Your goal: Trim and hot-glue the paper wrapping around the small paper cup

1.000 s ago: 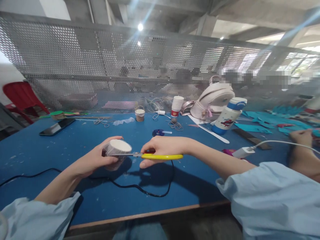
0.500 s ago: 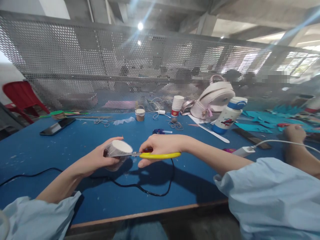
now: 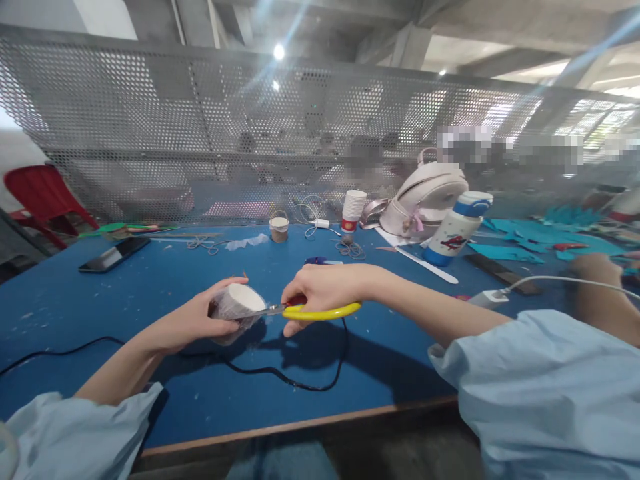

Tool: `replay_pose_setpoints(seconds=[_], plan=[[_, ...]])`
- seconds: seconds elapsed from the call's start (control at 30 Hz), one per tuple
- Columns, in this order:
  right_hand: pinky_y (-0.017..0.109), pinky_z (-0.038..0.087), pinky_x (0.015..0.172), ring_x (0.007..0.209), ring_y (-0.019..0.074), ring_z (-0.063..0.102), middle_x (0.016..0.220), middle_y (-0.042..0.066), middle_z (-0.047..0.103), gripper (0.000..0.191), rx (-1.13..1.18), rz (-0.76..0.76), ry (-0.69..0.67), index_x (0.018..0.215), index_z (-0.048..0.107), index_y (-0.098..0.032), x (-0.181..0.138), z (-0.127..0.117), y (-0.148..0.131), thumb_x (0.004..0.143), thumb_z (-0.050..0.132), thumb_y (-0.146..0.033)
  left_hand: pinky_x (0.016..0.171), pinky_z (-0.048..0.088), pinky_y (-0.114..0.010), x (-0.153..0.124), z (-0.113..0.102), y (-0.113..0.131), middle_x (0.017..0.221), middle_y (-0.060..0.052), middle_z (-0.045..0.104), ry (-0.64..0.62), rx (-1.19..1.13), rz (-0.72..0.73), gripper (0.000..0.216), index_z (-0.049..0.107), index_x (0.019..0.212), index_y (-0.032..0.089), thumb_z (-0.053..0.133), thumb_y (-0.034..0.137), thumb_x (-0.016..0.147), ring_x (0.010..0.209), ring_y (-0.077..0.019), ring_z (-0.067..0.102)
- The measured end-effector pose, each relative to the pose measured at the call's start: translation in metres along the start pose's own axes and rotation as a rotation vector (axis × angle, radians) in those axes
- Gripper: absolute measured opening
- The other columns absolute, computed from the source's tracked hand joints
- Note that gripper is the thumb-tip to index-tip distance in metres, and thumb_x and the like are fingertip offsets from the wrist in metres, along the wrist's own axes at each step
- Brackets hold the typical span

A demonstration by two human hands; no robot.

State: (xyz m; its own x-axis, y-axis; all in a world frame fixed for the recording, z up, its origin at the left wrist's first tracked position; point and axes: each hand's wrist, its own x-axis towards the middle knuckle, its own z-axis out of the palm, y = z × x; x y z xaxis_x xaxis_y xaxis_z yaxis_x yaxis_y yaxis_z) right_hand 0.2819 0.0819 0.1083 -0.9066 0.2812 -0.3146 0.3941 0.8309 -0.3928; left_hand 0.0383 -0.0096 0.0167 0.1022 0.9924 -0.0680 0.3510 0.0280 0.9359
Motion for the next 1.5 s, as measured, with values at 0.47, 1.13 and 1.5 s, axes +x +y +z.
replay_pose_setpoints(seconds=[0.47,1.13,1.5], plan=[[0.022,0.036,0.06,0.065,0.011,0.045,0.073,-0.002,0.053,0.047,0.255,0.025,0.108,0.105,0.069,-0.013,-0.025,0.005,0.024,0.077,0.071,-0.051,0.078,0.049,-0.026,0.005,-0.002,-0.006,0.109,-0.003,0.062,0.07,-0.241,0.02,0.094,0.038,0.141,0.026,0.081,0.02,0.058,0.086,-0.0144,0.06],[0.026,0.044,0.061,0.064,0.0122,0.051,0.076,-0.004,0.057,0.05,0.999,-0.032,0.932,0.1,0.052,-0.02,0.097,0.082,-0.004,0.064,0.08,-0.042,0.084,0.053,-0.033,0.019,0.011,-0.015,0.115,-0.007,0.059,0.475,-0.28,0.102,0.094,0.037,0.133,0.023,0.086,0.029,0.052,0.094,-0.0187,0.063],[0.024,0.038,0.053,0.055,0.009,0.045,0.064,-0.007,0.054,0.035,0.982,0.021,0.836,0.094,0.054,-0.019,0.086,0.099,0.008,0.062,0.067,-0.024,0.086,0.052,-0.033,0.022,0.01,-0.02,0.114,-0.006,0.06,0.468,-0.395,0.11,0.093,0.038,0.136,0.025,0.084,0.023,0.055,0.095,-0.0183,0.063]])
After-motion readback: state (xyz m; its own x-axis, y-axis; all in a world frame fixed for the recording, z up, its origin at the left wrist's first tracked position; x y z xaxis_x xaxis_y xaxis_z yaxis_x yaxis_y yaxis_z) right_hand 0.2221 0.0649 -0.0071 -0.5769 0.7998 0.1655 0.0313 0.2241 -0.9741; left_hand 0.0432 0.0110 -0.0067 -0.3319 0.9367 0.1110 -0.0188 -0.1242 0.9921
